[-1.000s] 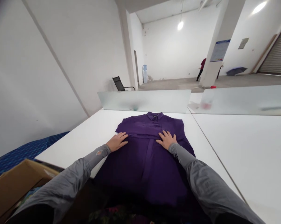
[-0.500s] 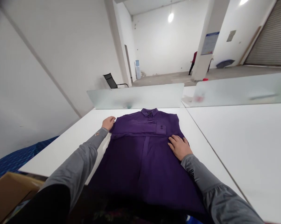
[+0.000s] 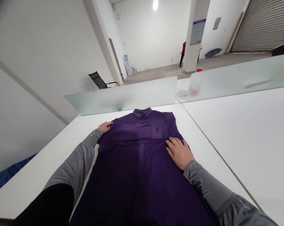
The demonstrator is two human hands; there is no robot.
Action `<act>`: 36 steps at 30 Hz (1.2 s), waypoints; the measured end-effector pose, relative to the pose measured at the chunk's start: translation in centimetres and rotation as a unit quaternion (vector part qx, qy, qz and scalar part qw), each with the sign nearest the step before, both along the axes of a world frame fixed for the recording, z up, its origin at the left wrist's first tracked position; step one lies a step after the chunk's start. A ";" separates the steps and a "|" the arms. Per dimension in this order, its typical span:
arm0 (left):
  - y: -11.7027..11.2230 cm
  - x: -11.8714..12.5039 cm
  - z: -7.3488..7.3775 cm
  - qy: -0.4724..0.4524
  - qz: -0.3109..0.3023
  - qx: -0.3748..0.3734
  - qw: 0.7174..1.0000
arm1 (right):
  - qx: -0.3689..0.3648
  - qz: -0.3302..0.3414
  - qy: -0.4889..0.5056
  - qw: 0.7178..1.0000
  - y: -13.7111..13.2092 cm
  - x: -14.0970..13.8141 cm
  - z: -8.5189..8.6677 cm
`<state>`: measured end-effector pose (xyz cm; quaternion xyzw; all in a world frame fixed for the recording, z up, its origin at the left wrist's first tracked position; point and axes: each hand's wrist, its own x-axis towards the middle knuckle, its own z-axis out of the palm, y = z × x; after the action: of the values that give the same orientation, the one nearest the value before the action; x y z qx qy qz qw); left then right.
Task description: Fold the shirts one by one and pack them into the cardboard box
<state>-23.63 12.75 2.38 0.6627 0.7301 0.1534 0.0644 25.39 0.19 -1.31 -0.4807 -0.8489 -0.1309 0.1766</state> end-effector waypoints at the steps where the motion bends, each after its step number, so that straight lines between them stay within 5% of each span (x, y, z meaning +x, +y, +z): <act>1: 0.1 -0.1 0.0 0.001 -0.010 -0.005 1.000 | 0.000 0.001 0.001 1.000 0.0 0.0 0.0; 8: -0.1 0.3 -0.9 -0.004 -0.002 0.072 0.997 | -0.021 -0.002 0.006 1.000 0.1 0.0 0.0; 14: -0.2 -0.3 -1.3 -0.013 0.111 0.146 0.983 | -0.030 -0.002 0.011 0.999 0.2 0.1 -0.1; 23: -2.4 -1.6 -0.4 -0.001 0.191 0.160 0.968 | -0.013 0.004 0.006 1.000 0.7 0.4 -0.4; 30: -7.6 0.3 -2.3 0.023 0.028 0.078 0.996 | -0.015 0.022 0.036 0.999 1.6 1.1 -0.7; 36: -9.6 2.2 -2.6 0.064 0.005 0.070 0.995 | -0.088 -0.074 0.082 0.990 5.1 -1.8 3.9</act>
<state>-21.48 3.15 -0.18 0.6705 0.7234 0.1619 -0.0297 23.58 5.32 2.56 -0.5652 -0.8017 -0.0286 0.1926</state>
